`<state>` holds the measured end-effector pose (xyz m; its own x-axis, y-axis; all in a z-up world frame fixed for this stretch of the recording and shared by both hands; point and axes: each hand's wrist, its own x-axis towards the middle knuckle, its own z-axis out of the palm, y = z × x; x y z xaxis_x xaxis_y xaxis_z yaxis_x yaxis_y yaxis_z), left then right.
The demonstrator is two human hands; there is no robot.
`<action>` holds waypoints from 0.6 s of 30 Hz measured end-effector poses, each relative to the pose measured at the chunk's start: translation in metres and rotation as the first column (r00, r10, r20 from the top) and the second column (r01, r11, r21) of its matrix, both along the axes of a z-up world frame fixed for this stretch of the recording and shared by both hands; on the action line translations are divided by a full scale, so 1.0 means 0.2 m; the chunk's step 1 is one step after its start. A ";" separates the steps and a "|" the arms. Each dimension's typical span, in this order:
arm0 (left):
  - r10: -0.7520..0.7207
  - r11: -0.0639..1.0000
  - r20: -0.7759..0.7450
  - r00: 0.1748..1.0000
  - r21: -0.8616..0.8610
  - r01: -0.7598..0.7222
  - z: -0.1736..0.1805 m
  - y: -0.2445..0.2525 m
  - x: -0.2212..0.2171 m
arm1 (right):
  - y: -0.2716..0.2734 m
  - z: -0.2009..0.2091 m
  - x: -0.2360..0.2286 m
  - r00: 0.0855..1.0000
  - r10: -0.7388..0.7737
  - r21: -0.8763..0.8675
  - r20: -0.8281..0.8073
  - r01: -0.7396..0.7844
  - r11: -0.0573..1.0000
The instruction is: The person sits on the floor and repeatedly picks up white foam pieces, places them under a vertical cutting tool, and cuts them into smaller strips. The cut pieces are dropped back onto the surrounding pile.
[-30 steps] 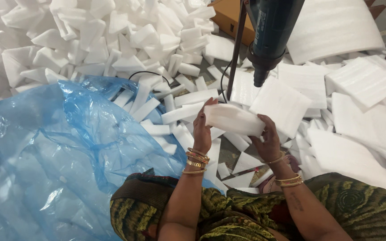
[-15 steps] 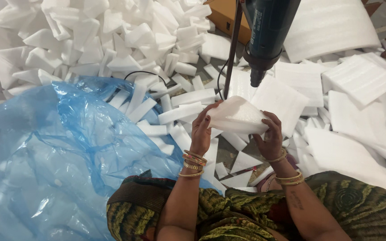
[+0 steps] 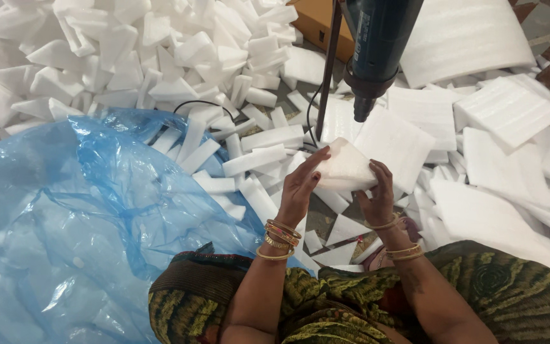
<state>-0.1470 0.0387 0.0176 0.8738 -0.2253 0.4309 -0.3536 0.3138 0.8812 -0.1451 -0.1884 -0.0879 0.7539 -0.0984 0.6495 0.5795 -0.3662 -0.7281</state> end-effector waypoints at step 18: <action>0.289 0.957 -0.342 0.894 0.095 -0.273 -0.32 -0.47 0.67 | -0.19 -0.34 0.16 0.871 -0.231 -0.066 -0.434 0.225 0.972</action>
<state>-0.0123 -0.0560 -0.0457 0.9958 0.0410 0.0820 -0.0887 0.2054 0.9746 -0.1133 -0.2266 -0.1551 0.9183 -0.2957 0.2631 0.1043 -0.4602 -0.8816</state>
